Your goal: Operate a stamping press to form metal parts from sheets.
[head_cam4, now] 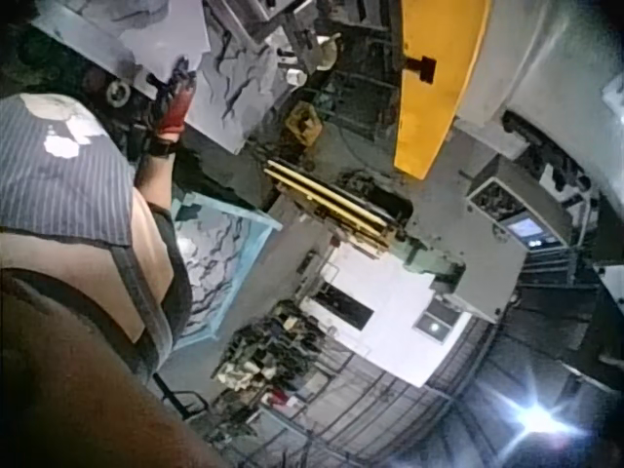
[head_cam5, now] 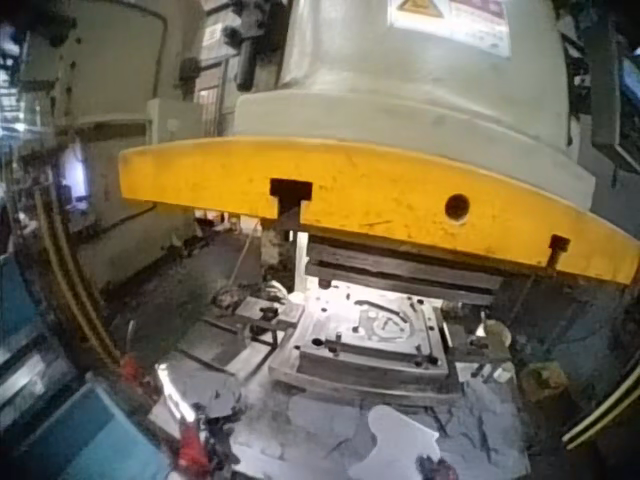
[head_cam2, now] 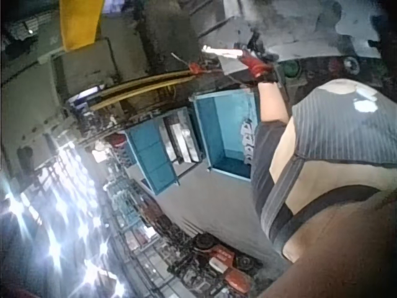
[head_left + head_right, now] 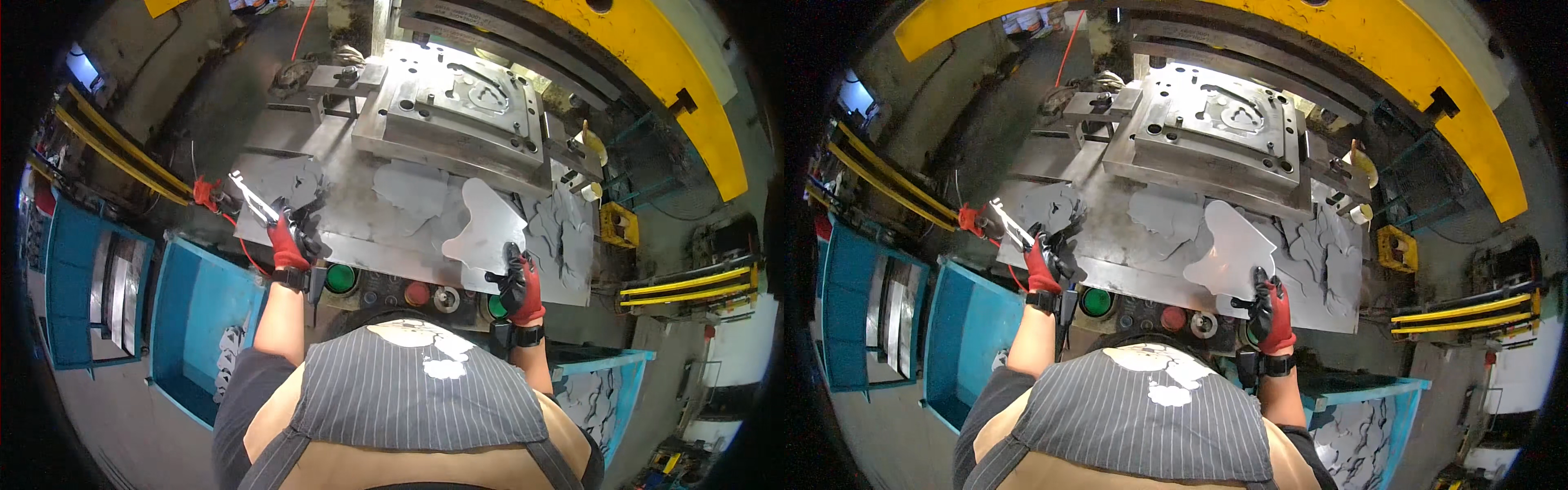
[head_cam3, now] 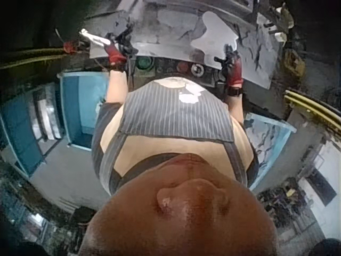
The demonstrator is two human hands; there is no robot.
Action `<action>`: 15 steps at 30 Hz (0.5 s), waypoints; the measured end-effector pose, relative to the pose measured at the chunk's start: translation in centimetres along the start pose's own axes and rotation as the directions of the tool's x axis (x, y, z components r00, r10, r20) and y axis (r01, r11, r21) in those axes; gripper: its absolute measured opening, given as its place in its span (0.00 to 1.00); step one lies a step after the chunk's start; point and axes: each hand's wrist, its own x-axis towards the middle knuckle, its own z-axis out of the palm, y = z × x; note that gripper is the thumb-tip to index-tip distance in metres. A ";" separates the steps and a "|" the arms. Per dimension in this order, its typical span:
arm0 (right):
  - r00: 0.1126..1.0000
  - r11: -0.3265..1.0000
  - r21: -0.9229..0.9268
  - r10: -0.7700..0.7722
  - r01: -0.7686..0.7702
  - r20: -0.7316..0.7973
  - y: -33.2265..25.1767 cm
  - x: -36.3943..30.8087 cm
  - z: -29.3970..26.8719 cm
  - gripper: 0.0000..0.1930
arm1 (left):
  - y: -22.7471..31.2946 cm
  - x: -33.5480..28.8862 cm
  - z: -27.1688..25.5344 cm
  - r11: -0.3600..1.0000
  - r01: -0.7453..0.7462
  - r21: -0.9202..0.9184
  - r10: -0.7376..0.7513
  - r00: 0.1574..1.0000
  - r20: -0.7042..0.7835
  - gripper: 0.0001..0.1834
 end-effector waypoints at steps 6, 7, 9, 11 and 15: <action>0.996 0.990 0.142 -0.003 -0.010 0.086 -2.8 2.2 1.1 0.18 | -2.9 7.9 -4.6 0.956 -0.150 0.253 0.155 0.988 0.002 0.12; 0.994 0.970 0.240 0.014 -0.040 0.112 -3.6 3.4 1.1 0.19 | -3.1 8.6 -4.7 0.971 -0.111 0.213 0.118 0.993 -0.016 0.12; 0.969 0.932 0.337 0.052 -0.134 0.240 -5.7 6.5 1.0 0.20 | -4.7 12.2 -7.2 0.954 -0.192 0.231 0.197 0.980 0.001 0.13; 0.971 0.994 0.001 -0.105 0.107 0.215 -7.8 10.4 0.4 0.21 | -5.2 13.6 -7.1 0.946 -0.195 0.259 0.205 0.979 -0.010 0.14; 0.982 0.990 0.122 0.044 -0.067 0.184 -13.3 18.9 3.2 0.16 | -4.1 13.5 -6.0 0.986 -0.062 0.152 0.059 0.998 0.024 0.16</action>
